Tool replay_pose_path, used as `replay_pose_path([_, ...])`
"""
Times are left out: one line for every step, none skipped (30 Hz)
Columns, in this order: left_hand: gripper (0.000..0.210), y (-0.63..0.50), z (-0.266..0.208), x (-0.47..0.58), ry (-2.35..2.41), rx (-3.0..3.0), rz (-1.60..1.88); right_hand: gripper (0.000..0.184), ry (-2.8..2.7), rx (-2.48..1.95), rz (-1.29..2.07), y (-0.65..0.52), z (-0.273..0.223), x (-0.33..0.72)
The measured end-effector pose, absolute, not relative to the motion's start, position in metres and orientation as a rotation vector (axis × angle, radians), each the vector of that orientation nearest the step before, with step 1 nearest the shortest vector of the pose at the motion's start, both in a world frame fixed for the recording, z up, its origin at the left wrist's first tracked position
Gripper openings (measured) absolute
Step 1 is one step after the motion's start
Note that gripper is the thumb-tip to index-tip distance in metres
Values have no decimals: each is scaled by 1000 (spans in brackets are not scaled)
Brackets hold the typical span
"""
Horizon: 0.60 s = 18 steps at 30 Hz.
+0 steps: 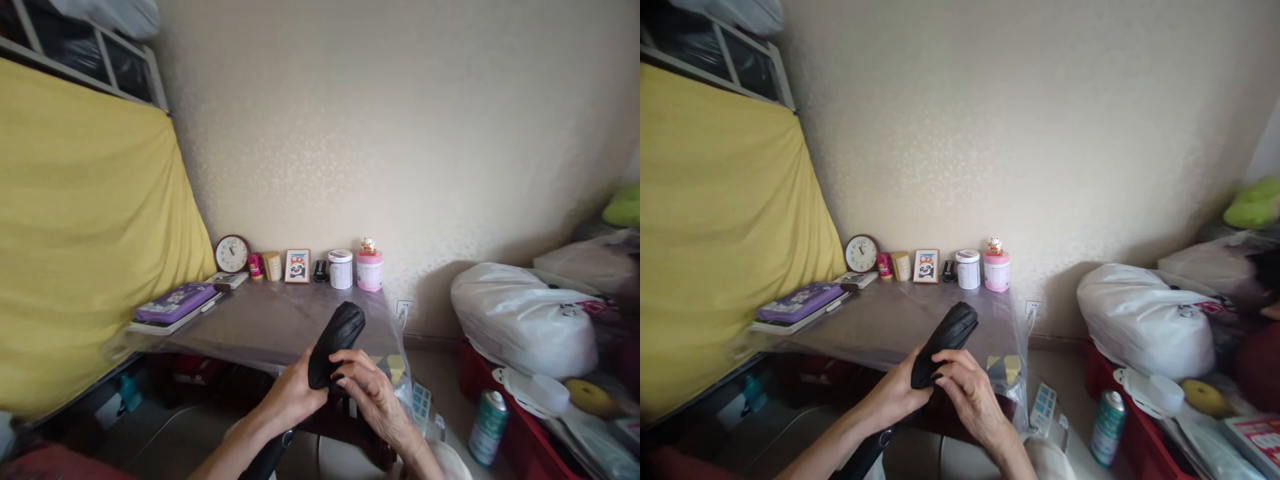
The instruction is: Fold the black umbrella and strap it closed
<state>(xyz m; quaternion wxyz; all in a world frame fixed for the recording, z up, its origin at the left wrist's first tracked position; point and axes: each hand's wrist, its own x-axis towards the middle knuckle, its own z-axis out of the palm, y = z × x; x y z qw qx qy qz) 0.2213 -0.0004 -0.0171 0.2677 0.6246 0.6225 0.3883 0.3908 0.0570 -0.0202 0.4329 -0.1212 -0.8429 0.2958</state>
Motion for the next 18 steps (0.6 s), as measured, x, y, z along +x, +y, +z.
replay_pose_path([58,-1,-18,224,1727,1720,1013,16,-2138,-295,690,56,-20,393])
replay_pose_path([60,-2,-19,226,1771,1754,978,15,-2172,-284,653,55,-20,395])
replay_pose_path([62,-3,-19,229,1808,1787,945,15,-2197,-271,629,55,-21,397])
replay_pose_path([64,-4,-19,231,1839,1817,917,15,-2210,-259,619,54,-22,399])
replay_pose_path([66,-5,-19,234,1864,1843,894,16,-2211,-249,615,54,-24,400])
replay_pose_path([68,-6,-18,236,1881,1863,877,16,-2202,-249,616,53,-25,401])
replay_pose_path([69,-7,-18,238,1898,1883,862,16,-2186,-256,617,53,-27,402])
replay_pose_path([70,-8,-17,239,1919,1905,846,16,-2164,-270,613,52,-29,403])
replay_pose_path([70,-9,-16,241,1947,1929,828,15,-2142,-288,607,52,-31,403])
replay_pose_path([71,-9,-15,242,1980,1954,808,14,-2122,-309,600,52,-32,403])
replay_pose_path([72,-10,-15,243,2016,1979,785,13,-2105,-332,593,51,-34,402])
replay_pose_path([73,-10,-14,243,2050,2002,761,12,-2092,-352,587,51,-35,402])
replay_pose_path([73,-11,-14,244,2079,2019,739,11,-2080,-368,580,50,-37,401])
replay_pose_path([73,-11,-14,245,2100,2027,723,11,-2070,-382,574,50,-38,399])
replay_pose_path([73,-12,-13,245,2118,2034,709,11,-2059,-393,566,49,-38,398])
replay_pose_path([73,-13,-13,246,2138,2042,693,11,-2046,-401,558,49,-39,396])
replay_pose_path([73,-13,-12,246,2161,2048,677,11,-2032,-406,558,48,-39,394])
replay_pose_path([73,-14,-12,246,2185,2054,662,12,-2014,-409,567,48,-40,393])
